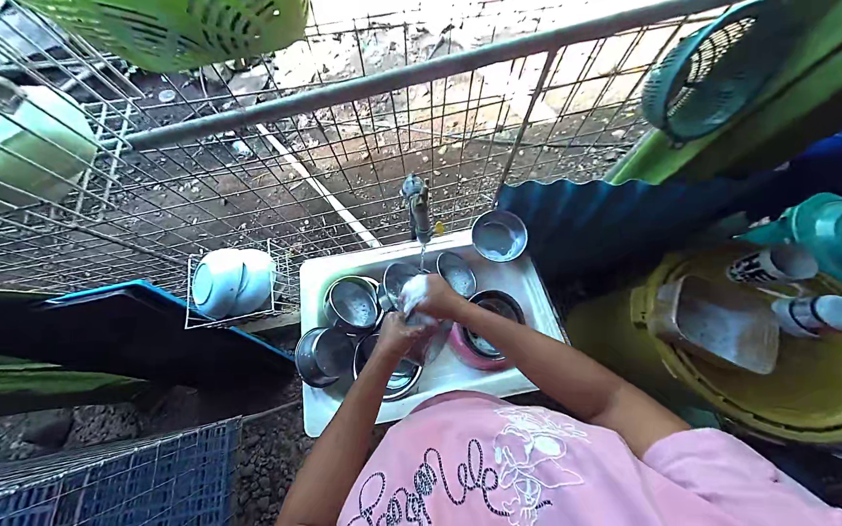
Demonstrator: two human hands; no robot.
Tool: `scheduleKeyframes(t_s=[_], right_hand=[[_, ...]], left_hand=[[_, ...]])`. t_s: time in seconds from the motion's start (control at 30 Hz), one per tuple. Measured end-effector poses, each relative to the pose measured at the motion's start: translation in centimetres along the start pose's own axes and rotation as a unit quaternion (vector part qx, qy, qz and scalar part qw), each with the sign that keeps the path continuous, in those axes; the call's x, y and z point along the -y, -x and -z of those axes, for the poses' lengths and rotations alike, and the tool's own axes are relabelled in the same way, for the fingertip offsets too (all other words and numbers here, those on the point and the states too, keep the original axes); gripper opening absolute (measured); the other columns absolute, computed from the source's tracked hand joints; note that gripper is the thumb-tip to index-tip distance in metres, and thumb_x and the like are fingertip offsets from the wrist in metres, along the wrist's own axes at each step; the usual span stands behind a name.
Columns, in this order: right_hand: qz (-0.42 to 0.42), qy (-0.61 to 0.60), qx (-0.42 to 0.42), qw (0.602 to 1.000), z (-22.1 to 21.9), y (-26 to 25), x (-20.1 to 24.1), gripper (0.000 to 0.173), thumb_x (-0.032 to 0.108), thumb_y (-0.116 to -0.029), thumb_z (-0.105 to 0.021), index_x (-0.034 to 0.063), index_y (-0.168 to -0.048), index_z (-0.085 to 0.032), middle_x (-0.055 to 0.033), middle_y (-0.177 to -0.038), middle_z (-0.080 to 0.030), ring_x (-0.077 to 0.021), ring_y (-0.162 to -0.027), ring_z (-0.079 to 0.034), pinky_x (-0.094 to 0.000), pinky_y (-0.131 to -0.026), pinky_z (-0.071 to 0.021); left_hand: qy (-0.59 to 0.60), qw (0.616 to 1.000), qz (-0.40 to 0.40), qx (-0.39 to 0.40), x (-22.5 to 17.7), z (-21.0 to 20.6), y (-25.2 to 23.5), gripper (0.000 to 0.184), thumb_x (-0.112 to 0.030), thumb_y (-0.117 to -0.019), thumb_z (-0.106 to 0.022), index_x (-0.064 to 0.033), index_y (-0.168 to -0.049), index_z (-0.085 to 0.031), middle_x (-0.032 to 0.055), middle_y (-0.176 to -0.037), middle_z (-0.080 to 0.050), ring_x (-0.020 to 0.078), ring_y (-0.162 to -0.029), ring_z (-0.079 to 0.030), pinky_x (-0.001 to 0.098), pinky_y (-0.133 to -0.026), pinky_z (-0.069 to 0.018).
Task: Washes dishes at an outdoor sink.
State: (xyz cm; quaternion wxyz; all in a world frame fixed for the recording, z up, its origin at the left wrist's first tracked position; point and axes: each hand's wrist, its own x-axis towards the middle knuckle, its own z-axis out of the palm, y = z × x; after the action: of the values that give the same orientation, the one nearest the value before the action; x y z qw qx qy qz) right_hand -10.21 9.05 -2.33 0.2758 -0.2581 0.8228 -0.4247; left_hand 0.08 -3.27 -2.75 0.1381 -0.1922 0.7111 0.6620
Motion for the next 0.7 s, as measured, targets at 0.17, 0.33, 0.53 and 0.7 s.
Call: scheduleKeyframes(t_s=[0.17, 0.33, 0.53, 0.7], right_hand=[[-0.007, -0.165, -0.151, 0.975, -2.4, 1.4, -5.0, 0.04, 0.016, -0.1032, -0.053, -0.0115, -0.131, -0.059, -0.0243, -0.132, -0.064, -0.0248, -0.125, -0.061, -0.0393, -0.11, -0.0472], [0.115, 0.128, -0.121, 0.978, -5.1, 2.1, -0.3, 0.046, 0.022, -0.099, -0.057, -0.0054, -0.135, -0.063, -0.0263, -0.146, -0.056, -0.0414, -0.145, -0.045, -0.0595, -0.122, -0.0296], [-0.02, -0.185, -0.109, 0.977, 2.4, -1.0, -5.3, 0.033, 0.015, -0.1037, -0.054, -0.0088, -0.123, -0.067, -0.0202, -0.127, -0.068, -0.0216, -0.122, -0.062, -0.0381, -0.11, -0.0457], [-0.016, -0.18, -0.317, 0.931, 1.5, 0.6, -4.4, 0.027, 0.009, -0.0905, -0.074, -0.0115, -0.107, -0.069, -0.0193, -0.102, -0.073, -0.0179, -0.097, -0.07, -0.0346, -0.094, -0.0559]], left_hand=[[0.397, 0.899, 0.073, -0.17, -0.8, 0.5, -2.3, 0.051, -0.042, -0.1122, -0.029, -0.0027, -0.138, -0.051, 0.0155, -0.118, -0.066, 0.0236, -0.104, -0.066, 0.0458, -0.089, -0.0566], [0.313, 0.931, 0.069, -0.173, -0.1, -2.2, -2.9, 0.033, -0.021, -0.1116, -0.029, -0.0007, -0.121, -0.053, 0.0065, -0.093, -0.061, 0.0116, -0.08, -0.06, 0.0316, -0.072, -0.0531], [0.262, 0.959, 0.042, -0.103, -0.4, -1.8, -4.0, 0.047, -0.035, -0.1124, -0.035, 0.0018, -0.129, -0.057, 0.0145, -0.11, -0.069, 0.0196, -0.098, -0.068, 0.0406, -0.087, -0.0578], [0.297, 0.94, 0.041, -0.163, 2.4, -2.6, -7.9, 0.051, -0.037, -0.1129, -0.032, 0.0041, -0.136, -0.053, 0.0189, -0.122, -0.064, 0.0214, -0.106, -0.063, 0.0406, -0.093, -0.0527]])
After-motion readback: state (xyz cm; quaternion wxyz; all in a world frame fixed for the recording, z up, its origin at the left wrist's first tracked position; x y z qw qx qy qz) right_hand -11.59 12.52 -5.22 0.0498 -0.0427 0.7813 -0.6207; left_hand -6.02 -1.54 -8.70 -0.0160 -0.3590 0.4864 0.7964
